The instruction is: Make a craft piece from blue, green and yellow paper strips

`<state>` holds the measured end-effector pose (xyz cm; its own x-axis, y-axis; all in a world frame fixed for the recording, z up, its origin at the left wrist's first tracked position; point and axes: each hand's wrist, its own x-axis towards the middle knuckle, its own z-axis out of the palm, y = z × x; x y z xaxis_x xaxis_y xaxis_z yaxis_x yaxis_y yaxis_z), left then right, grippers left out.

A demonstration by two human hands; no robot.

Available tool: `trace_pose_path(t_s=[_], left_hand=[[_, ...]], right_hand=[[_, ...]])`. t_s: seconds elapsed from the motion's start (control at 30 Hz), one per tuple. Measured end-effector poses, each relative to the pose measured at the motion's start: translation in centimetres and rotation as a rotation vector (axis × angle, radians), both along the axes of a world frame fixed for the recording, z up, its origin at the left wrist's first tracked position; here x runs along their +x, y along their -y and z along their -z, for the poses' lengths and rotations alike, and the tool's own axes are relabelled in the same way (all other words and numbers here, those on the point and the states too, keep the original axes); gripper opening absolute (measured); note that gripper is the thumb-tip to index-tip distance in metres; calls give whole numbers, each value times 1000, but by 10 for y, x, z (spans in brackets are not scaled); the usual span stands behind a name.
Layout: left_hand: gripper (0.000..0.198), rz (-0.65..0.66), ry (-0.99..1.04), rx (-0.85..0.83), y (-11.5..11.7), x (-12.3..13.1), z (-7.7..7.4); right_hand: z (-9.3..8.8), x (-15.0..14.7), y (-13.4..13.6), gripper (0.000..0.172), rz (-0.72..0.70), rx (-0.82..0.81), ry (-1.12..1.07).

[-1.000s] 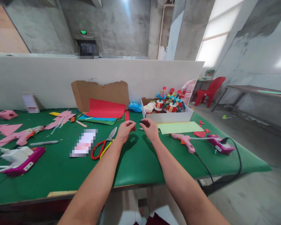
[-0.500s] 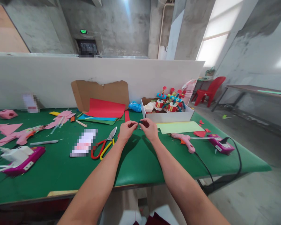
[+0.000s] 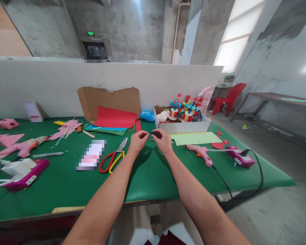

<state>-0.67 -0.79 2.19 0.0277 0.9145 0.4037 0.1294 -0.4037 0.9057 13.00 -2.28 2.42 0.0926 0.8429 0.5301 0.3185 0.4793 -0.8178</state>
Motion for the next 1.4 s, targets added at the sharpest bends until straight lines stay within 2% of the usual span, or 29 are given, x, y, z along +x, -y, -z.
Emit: trace_pose_path(t_s=[0.43, 1.03, 1.4], left_hand=[[19, 30, 24, -30, -2, 1, 3], [17, -11, -67, 1, -3, 0, 5], [16, -42, -76, 34, -3, 1, 5]], right_hand=[[0, -1, 0, 17, 12, -23, -26], [-1, -3, 3, 15, -8, 3, 31], [-2, -2, 3, 14, 36, 4, 27]])
